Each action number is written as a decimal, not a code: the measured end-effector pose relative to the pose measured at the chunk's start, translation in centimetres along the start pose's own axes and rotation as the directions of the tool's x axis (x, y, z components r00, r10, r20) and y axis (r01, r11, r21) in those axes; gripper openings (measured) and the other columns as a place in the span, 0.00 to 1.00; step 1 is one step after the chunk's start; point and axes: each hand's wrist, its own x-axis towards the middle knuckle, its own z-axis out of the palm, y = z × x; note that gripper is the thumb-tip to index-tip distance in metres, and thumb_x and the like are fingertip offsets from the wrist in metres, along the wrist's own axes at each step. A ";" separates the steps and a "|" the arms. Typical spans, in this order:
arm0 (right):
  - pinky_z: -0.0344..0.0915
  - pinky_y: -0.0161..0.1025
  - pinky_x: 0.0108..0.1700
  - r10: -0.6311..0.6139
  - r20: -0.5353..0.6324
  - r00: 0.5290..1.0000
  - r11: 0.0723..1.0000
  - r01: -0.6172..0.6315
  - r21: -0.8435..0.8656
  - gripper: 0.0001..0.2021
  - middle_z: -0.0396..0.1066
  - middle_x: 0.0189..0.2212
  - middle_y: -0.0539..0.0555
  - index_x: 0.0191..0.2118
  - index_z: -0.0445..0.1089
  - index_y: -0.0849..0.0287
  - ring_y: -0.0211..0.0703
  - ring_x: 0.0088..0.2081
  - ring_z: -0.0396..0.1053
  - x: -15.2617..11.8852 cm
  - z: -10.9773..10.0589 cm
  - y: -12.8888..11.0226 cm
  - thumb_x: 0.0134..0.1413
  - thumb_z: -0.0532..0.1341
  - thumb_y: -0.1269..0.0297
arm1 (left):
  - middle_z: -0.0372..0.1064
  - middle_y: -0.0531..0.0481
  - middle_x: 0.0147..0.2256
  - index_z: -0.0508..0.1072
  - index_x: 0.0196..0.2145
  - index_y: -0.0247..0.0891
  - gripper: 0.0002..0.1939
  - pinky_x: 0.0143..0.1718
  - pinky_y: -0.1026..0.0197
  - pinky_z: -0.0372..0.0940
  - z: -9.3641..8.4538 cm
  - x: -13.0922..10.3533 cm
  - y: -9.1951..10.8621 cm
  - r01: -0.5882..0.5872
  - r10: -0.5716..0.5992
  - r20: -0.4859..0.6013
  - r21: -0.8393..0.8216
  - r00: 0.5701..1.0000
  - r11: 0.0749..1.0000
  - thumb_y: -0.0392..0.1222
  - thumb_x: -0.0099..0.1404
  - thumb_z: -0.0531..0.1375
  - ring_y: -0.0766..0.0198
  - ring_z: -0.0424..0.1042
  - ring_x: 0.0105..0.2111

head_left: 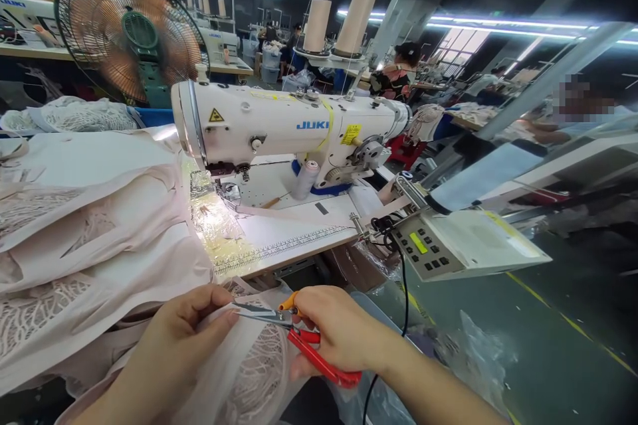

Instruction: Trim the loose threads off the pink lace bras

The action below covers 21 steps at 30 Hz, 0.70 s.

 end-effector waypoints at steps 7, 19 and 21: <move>0.44 0.34 0.24 0.022 -0.004 1.000 0.999 -0.022 0.027 0.22 0.54 0.19 0.45 0.21 0.53 0.57 0.34 0.22 0.48 -0.2 0.2 0.4 0.45 0.67 0.52 | 0.66 0.57 0.20 0.73 0.21 0.40 0.10 0.18 0.72 0.56 0.1 0.0 0.2 0.010 -0.010 0.001 0.014 1.000 1.000 0.49 0.49 0.64 0.70 0.59 0.20; 0.53 0.33 0.26 -0.017 -0.545 0.839 0.884 0.267 0.384 0.16 0.55 0.22 0.45 0.24 0.54 0.56 0.35 0.23 0.52 1.6 2.1 -2.9 0.47 0.61 0.54 | 0.73 0.55 0.24 0.77 0.25 0.42 0.07 0.29 0.69 0.64 -0.3 0.2 -1.1 -0.066 0.066 0.004 0.019 0.998 0.998 0.46 0.49 0.66 0.65 0.69 0.27; 0.53 0.32 0.26 -0.023 -0.561 0.828 0.883 0.280 0.377 0.14 0.53 0.21 0.45 0.23 0.51 0.55 0.35 0.23 0.50 2.1 2.8 -3.5 0.46 0.60 0.59 | 0.74 0.55 0.24 0.76 0.25 0.42 0.05 0.32 0.68 0.66 -0.5 0.2 -1.0 -0.094 0.094 0.013 0.030 0.995 0.995 0.45 0.50 0.65 0.63 0.72 0.29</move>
